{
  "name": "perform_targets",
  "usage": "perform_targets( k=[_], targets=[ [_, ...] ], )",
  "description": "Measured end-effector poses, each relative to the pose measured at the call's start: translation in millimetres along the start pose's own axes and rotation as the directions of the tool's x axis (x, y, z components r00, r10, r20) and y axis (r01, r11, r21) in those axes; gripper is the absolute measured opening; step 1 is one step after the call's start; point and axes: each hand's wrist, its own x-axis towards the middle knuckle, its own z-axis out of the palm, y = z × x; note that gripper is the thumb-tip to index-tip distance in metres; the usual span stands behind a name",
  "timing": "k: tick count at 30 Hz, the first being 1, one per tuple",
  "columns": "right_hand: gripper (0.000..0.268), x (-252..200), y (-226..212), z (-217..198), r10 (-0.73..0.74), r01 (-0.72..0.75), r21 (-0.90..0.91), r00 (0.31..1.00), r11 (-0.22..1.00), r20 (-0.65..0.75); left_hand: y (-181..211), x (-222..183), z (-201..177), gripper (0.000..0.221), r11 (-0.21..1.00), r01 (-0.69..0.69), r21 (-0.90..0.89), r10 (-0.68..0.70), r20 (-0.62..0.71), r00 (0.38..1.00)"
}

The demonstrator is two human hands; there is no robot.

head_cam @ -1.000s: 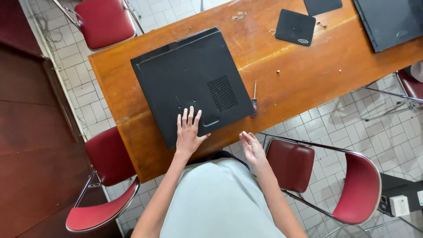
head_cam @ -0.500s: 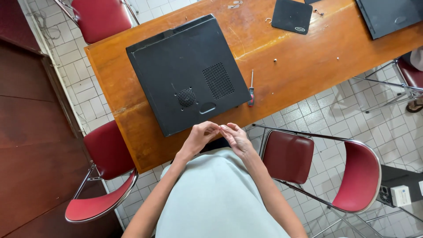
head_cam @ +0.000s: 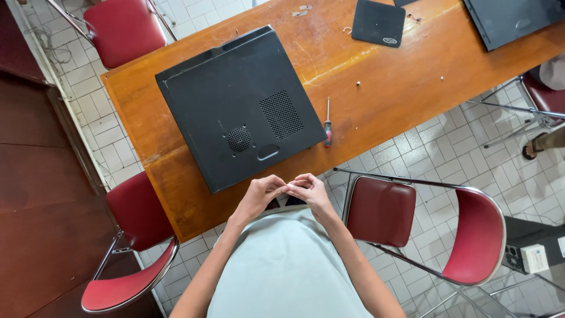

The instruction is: Attaching the side panel to a computer case, securing it with a screw, and performing a final visual inspection of the exterior from multiple angles.

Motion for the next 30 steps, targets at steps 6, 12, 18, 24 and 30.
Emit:
perform_targets(
  k=[6, 12, 18, 24, 30],
  targets=[
    [0.027, 57, -22, -42, -0.142, 0.108, -0.250, 0.982, 0.962, -0.122, 1, 24, 11, 0.014, 1.000, 0.003, -0.005, -0.003, -0.035, 0.999],
    [0.033, 207, 23, -136, -0.383, -0.021, -0.761, 0.855, 0.648, -0.350, 15, 33, 13, 0.011, 0.999, 0.003, -0.048, -0.008, -0.093, 0.996],
    [0.048, 238, 6, -141, -0.160, -0.234, -0.892, 0.936, 0.387, -0.314, 27, 25, 7, 0.011, 0.991, 0.074, -0.116, -0.099, -0.227, 0.969],
    [0.049, 247, 6, -144, -0.164, -0.101, -0.861, 0.964, 0.498, -0.208, 49, 16, 5, 0.013, 0.940, 0.161, -0.301, -0.248, -0.278, 0.928],
    [0.058, 227, -15, -156, 0.103, -0.105, -0.243, 0.994, 0.964, -0.022, 45, 39, 11, 0.016, 0.870, 0.121, -0.479, -0.275, -0.266, 0.924]
  ],
)
